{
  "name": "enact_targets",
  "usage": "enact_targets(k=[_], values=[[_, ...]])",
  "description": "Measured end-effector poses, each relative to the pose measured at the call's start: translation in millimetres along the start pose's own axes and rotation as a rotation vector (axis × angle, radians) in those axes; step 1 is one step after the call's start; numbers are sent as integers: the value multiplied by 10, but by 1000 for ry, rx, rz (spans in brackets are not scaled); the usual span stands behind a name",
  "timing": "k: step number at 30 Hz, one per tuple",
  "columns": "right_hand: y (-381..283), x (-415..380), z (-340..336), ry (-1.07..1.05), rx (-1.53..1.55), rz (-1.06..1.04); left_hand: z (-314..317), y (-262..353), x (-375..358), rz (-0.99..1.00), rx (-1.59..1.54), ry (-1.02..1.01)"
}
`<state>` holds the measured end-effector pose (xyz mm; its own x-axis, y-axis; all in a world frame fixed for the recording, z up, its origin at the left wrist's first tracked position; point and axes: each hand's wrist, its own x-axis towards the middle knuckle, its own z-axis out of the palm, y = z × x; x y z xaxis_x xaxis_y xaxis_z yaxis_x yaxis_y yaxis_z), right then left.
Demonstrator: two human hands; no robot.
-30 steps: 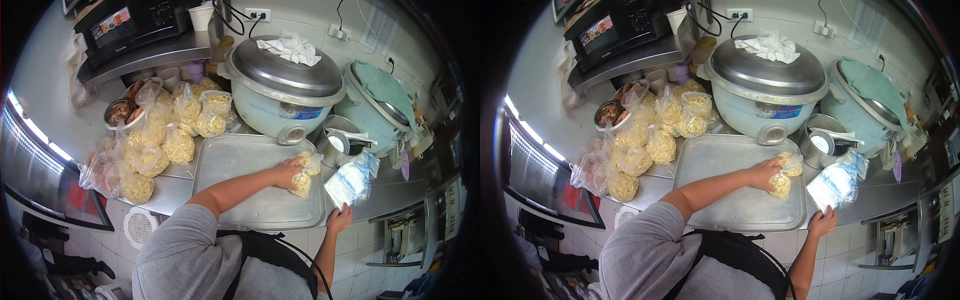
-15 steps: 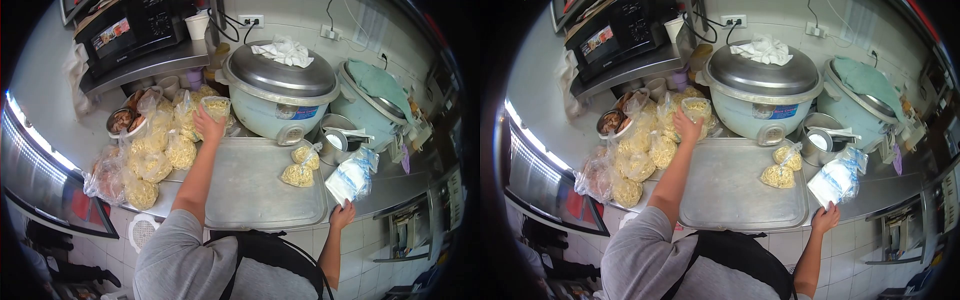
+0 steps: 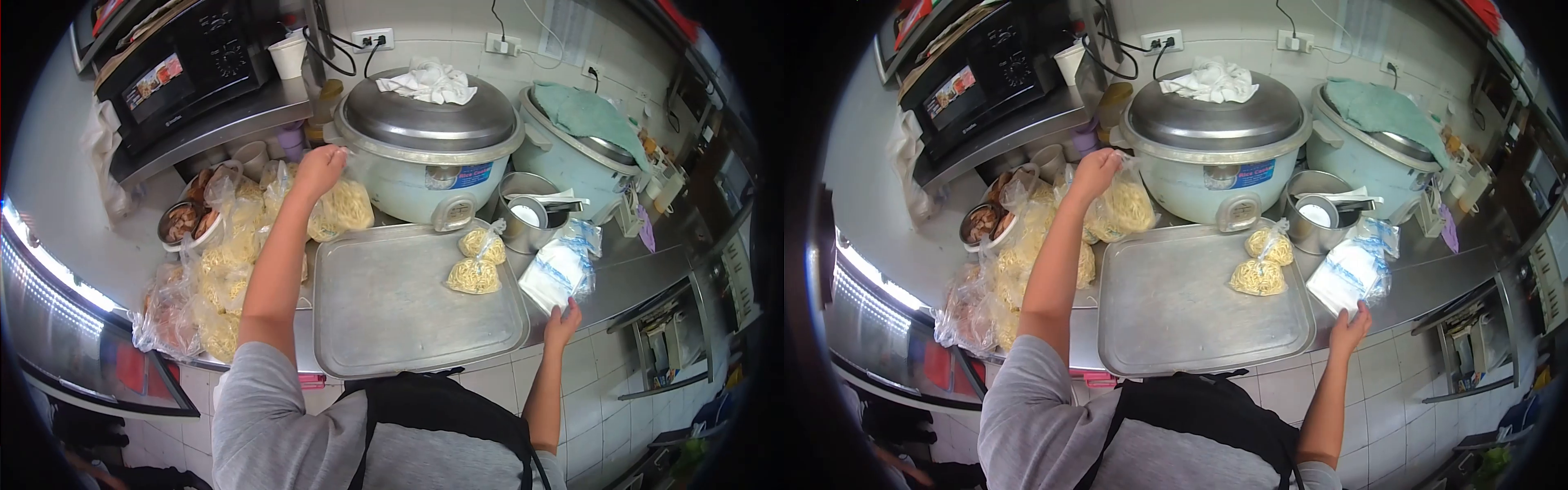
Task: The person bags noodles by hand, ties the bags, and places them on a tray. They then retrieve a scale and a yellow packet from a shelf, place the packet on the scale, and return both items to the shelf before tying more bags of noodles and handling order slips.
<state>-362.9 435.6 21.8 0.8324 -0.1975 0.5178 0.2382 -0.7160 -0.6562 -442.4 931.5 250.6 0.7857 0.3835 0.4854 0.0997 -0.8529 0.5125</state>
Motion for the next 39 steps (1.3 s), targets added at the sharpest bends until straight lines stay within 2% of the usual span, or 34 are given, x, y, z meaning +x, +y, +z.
enact_targets(k=[1,2,3,4,6,7,9,12,14,15,17,20,24,26,30,32,33,35,37,38,39], values=[[-146,35,-25,65,96,-69,-44,157,-63,2,-11,-81],[-483,60,-120,-68,284,-26,-45,282,-142,2,-21,-168],[-885,66,-202,-200,469,24,-2,395,-237,86,-4,-179],[-1136,49,-183,-301,689,-56,68,508,-342,171,10,-193],[-1673,-35,-229,-572,885,-122,304,648,-566,317,34,-292],[-1921,-92,-241,-639,889,-219,462,681,-682,380,45,-376],[-2275,-223,-242,-629,790,-445,669,837,-910,481,-25,-499],[-2294,-323,-153,-907,579,-281,728,1041,-1102,597,-266,-613],[-2157,-239,-116,-969,547,-419,734,1029,-1085,705,-428,-669],[-2116,-177,-130,-1004,530,-495,730,1021,-1124,685,-453,-734],[-2101,-83,-207,-995,528,-647,705,990,-1220,644,-498,-866],[-2072,105,-361,-1004,426,-752,713,811,-1240,760,-73,-784],[-2040,298,-533,-974,212,-846,535,957,-1147,860,102,-773],[-2161,410,-732,-819,150,-972,327,1212,-1127,943,191,-719],[-2573,498,-1354,-414,111,-1064,-225,1641,-1161,1004,114,-320],[-2556,448,-1254,-354,253,-1111,-346,1719,-1258,975,-15,-67],[-2494,357,-1180,-335,331,-1119,-202,1591,-1240,948,43,-164],[-2149,275,-936,-490,243,-1060,269,1191,-1190,890,155,-351],[-2056,301,-907,-545,91,-1099,337,1132,-1280,785,162,-565],[-2042,285,-889,-546,190,-968,356,1110,-1325,727,163,-683],[-1994,192,-845,-559,292,-821,371,1082,-1371,722,94,-663]])
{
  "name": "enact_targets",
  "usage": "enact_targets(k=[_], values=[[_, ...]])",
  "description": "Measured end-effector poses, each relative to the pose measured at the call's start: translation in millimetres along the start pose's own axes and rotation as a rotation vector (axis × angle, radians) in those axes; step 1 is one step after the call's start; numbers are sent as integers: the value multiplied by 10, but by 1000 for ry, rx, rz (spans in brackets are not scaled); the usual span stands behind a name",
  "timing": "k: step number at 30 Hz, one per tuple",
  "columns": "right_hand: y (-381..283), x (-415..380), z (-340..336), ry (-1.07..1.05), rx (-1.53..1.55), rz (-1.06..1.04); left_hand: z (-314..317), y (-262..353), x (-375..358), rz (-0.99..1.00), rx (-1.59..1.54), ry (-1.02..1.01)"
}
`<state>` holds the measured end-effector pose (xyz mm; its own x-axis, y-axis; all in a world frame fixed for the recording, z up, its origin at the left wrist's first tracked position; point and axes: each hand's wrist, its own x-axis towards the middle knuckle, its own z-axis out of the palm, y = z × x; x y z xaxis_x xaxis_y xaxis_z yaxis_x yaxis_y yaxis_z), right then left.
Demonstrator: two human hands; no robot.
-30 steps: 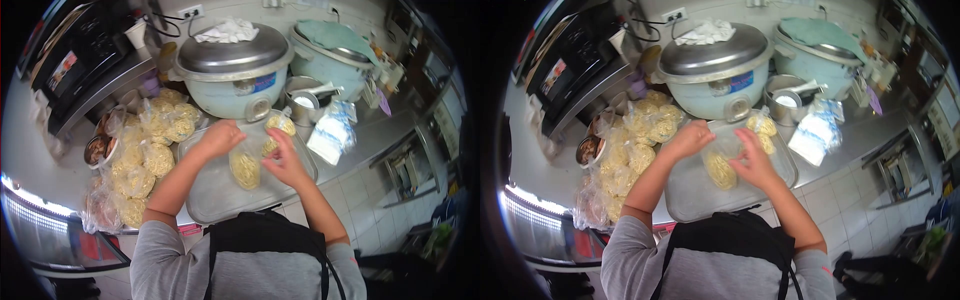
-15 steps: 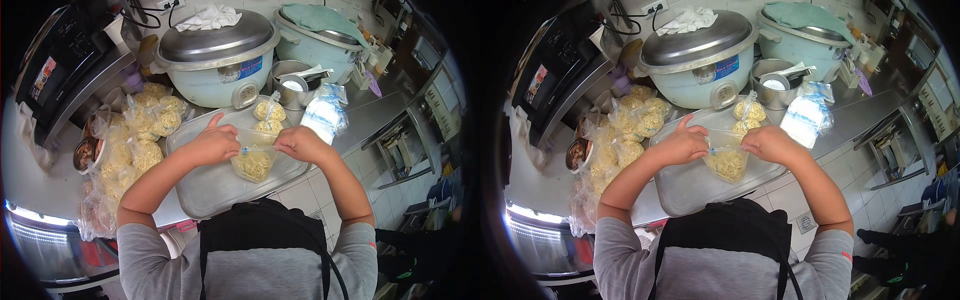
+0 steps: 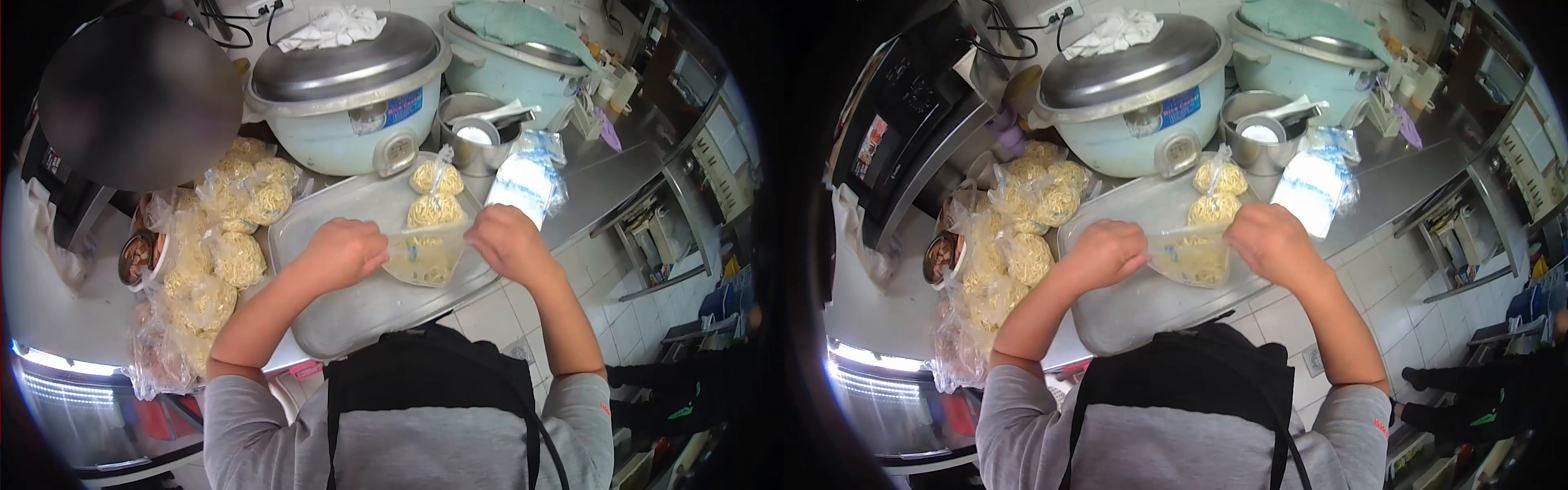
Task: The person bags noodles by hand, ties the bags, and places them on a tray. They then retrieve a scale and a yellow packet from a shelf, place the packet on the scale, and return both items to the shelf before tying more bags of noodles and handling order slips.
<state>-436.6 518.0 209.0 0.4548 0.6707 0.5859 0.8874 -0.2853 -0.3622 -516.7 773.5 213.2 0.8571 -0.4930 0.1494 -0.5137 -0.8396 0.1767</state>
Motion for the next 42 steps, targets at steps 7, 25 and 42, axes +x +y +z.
enact_targets(k=[7,25,42], values=[[396,-651,919,-138,631,472,235,67,-23,1,-425,132],[-446,-360,1426,4,428,-31,1377,-179,-324,-45,-1301,-491],[-671,-137,1052,89,422,-137,1314,438,83,-336,-1152,-3]])
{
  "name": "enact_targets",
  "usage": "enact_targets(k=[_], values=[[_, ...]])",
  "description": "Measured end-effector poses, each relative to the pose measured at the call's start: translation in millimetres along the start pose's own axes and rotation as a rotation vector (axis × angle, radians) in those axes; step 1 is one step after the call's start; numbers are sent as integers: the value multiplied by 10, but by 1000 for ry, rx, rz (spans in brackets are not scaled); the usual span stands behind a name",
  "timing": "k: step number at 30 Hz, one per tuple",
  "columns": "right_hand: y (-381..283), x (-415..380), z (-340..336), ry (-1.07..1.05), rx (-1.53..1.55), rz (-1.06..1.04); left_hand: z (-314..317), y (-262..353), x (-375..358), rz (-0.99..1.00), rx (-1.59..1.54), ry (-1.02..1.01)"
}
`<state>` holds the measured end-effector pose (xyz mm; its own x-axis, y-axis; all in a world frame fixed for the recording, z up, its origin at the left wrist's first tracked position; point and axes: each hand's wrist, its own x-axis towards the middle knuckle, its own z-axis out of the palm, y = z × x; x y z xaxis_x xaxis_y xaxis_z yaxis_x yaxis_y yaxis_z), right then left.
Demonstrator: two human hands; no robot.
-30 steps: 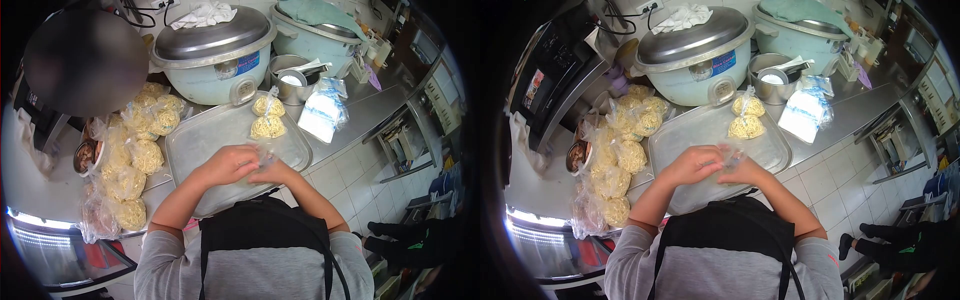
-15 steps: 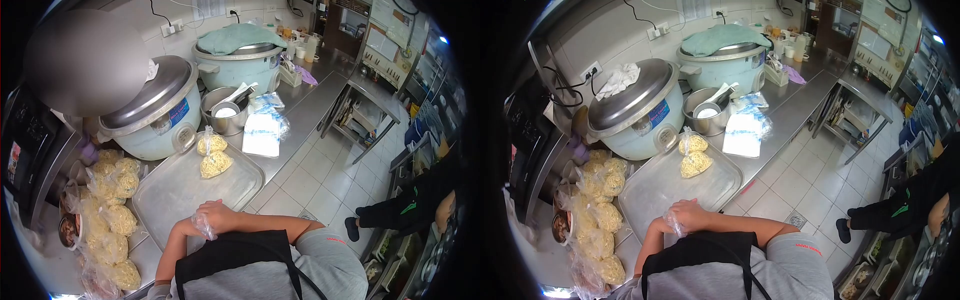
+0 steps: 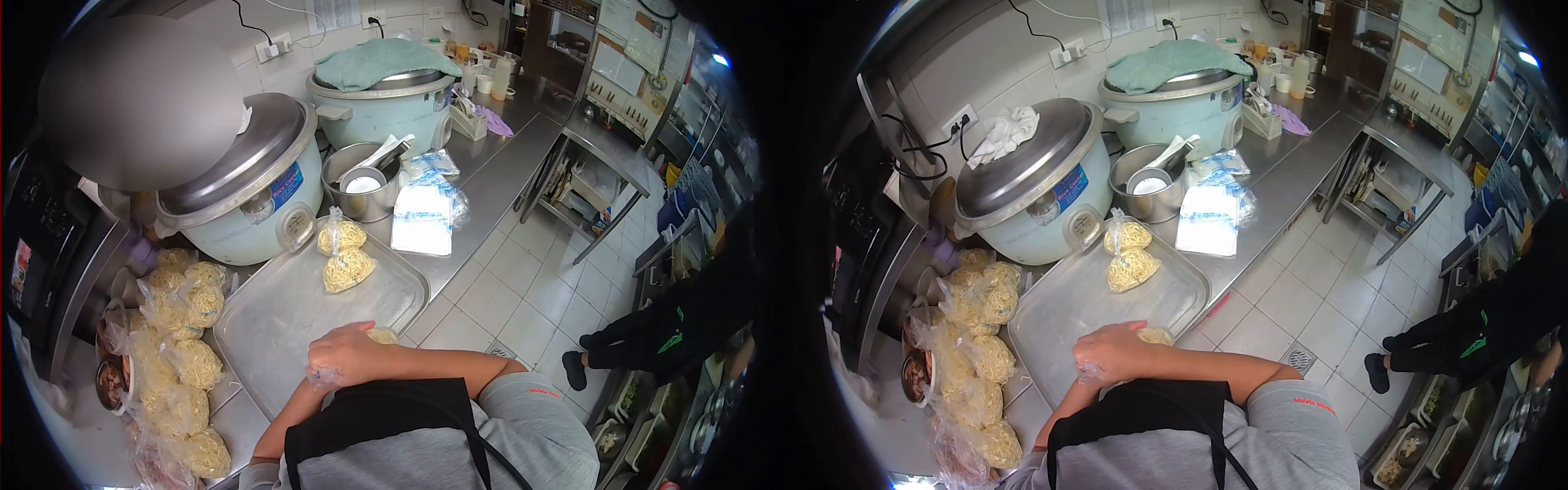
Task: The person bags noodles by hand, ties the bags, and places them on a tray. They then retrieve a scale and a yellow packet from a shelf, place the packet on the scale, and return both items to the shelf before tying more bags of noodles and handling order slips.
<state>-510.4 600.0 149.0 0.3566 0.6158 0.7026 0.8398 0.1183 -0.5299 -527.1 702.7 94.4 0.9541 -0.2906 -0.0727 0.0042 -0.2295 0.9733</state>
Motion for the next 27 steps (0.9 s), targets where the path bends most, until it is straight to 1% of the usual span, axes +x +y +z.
enact_targets(k=[3,6,8,9,12,14,17,18,20,23,24,26,27], values=[[56,25,-13,1,-153,-1,36,54,43,132,-113,90],[-8,34,-139,21,-71,12,36,106,80,217,-252,169],[65,-38,-184,29,-2,73,13,105,87,248,-376,201],[111,-82,-204,31,35,103,8,54,98,246,-446,207],[202,-206,-302,12,-81,236,-10,-372,166,208,-697,178],[322,-353,-261,-45,-104,360,-38,-609,225,168,-876,140],[353,-494,-77,-63,-72,500,-80,-718,275,261,444,318],[372,-508,-37,-62,-48,535,-73,-706,295,308,470,335],[510,-570,21,-50,-85,509,-72,-692,310,384,532,376],[633,-657,144,-55,-125,458,-112,-829,343,624,734,436],[661,-658,157,-59,-147,436,-107,-815,327,605,676,449],[682,-630,184,-125,-135,510,-78,-773,333,590,551,478],[690,-619,172,-157,-136,549,-93,-890,332,468,319,406]])
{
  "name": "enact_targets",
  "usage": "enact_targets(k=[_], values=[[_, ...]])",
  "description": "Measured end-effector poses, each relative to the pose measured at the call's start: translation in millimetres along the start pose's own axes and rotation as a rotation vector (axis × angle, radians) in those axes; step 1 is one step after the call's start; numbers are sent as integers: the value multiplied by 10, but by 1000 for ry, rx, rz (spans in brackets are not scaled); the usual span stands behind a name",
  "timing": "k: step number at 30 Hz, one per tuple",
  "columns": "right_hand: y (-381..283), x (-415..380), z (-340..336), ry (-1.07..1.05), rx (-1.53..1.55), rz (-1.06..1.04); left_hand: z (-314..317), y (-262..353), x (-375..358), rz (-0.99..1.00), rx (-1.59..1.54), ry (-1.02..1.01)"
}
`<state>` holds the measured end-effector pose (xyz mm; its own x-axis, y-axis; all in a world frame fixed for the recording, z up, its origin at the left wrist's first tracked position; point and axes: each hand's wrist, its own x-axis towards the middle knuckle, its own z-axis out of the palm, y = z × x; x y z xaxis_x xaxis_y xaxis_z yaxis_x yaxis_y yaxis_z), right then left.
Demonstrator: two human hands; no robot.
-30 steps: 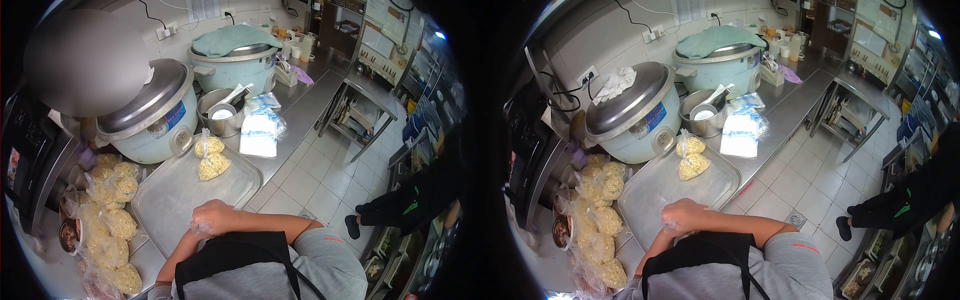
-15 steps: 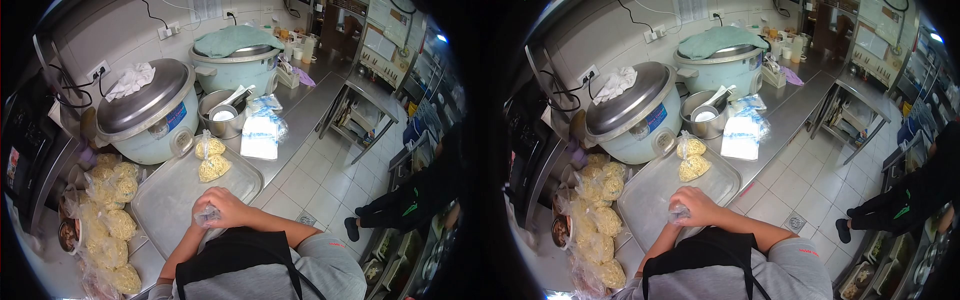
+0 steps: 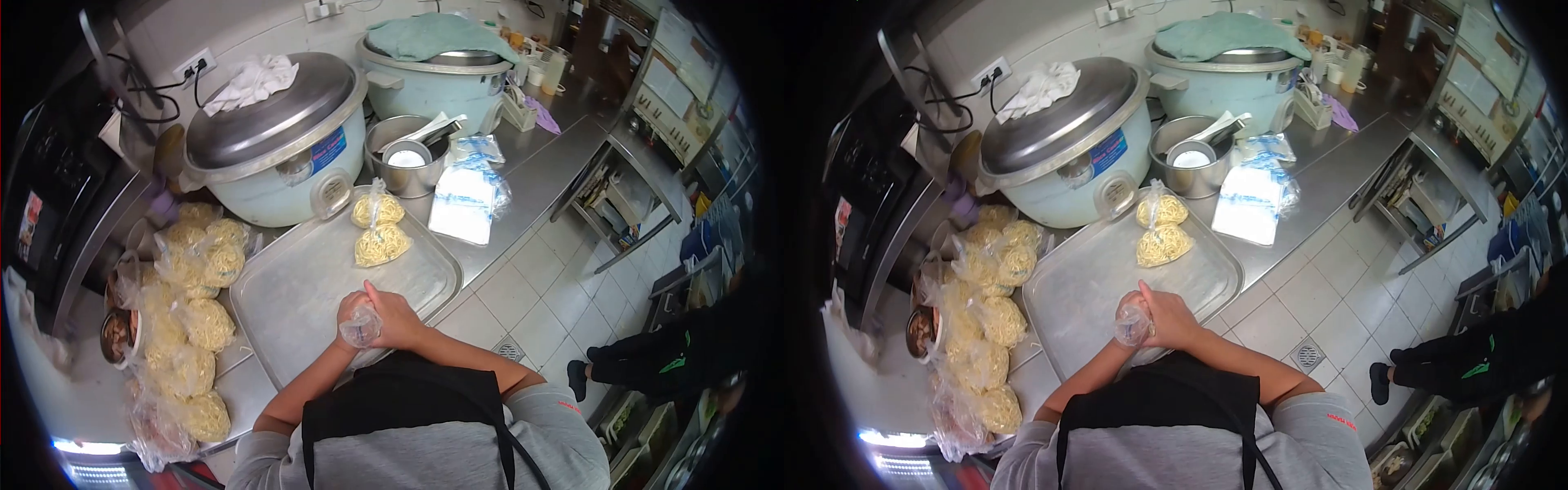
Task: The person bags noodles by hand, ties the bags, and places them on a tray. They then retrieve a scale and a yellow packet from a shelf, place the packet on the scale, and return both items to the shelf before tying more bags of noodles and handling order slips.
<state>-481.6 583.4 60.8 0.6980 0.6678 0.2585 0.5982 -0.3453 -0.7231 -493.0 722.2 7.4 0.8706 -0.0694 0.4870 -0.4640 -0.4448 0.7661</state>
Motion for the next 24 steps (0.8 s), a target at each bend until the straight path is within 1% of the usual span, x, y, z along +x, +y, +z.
enact_targets(k=[1,3,4,6,7,8,9,10,12,13,15,16,17,18,20,21,23,24], values=[[-82,19,-84,-57,-34,83,15,-129,-30,-155,-215,-45],[-50,23,-117,-21,-28,33,17,-229,-96,-285,-317,-129],[-24,34,-130,5,-29,6,2,-223,-84,-258,-201,-168],[75,57,-122,125,130,-144,-37,-174,50,-189,33,-246],[111,75,-144,185,207,-217,-105,17,135,-177,-9,-271],[42,102,-222,155,116,-234,-214,344,180,-173,-54,-302],[-106,126,-315,125,30,-241,-272,545,179,-176,-100,-340],[-208,123,-351,92,-52,-245,-252,592,152,-209,-157,-298],[-263,133,-341,162,40,-287,-188,707,171,-266,-264,-201],[-274,161,-358,197,83,-316,-194,785,222,-210,-211,-217],[-315,132,-353,209,295,-181,-215,937,315,-102,-106,-247],[-360,100,-342,211,404,-109,-205,941,308,-175,-79,-308],[-428,52,-331,274,490,-55,-193,943,281,-251,-52,-367],[-434,21,-302,264,629,42,-179,945,255,-328,-26,-425],[-434,-17,-262,241,902,236,-137,955,241,-274,15,-423],[-450,-17,-278,247,922,264,-120,950,239,-246,36,-424],[-504,-10,-324,261,962,322,-78,846,215,-256,69,-453],[-513,8,-334,307,1095,358,-66,808,196,-265,86,-468]])
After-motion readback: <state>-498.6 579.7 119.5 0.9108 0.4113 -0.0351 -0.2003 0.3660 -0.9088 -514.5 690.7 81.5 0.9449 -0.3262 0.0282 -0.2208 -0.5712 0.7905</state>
